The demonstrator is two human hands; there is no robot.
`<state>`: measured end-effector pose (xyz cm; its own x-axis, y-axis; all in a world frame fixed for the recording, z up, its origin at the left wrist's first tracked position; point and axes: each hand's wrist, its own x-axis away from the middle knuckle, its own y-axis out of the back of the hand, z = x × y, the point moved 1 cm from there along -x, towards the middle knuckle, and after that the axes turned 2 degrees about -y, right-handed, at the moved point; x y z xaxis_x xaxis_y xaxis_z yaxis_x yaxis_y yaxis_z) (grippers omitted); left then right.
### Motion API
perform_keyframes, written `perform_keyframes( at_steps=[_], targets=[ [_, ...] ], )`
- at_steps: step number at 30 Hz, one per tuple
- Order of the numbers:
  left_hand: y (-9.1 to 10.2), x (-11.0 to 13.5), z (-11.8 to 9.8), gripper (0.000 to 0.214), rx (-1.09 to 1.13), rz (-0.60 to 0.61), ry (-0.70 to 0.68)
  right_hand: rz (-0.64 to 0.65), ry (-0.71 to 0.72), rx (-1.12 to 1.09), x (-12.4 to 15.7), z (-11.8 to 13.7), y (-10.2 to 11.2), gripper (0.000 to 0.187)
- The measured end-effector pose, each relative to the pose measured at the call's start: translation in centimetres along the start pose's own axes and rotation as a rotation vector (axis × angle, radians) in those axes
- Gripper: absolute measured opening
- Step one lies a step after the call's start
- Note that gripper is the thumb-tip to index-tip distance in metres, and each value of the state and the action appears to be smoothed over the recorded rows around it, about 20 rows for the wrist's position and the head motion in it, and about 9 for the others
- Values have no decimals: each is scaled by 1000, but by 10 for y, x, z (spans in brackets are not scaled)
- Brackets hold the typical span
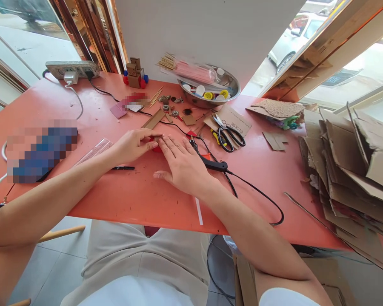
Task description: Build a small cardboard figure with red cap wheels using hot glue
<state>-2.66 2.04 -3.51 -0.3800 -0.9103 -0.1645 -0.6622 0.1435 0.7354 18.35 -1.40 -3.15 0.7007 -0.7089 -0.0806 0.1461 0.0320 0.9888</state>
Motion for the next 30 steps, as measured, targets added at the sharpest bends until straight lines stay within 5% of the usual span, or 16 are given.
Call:
perform_keyframes(
  at_steps=[8,17,30],
  targets=[
    [2,1,5,44,32,-10,-19,54,-32,9,0,5,9,86],
    [2,1,7,47,29,-22,6,46,-132,-27,0,-17,25,82],
    [2,1,9,43,34,-38,-8,76,-66,-77,1,-15,23,77]
  ],
)
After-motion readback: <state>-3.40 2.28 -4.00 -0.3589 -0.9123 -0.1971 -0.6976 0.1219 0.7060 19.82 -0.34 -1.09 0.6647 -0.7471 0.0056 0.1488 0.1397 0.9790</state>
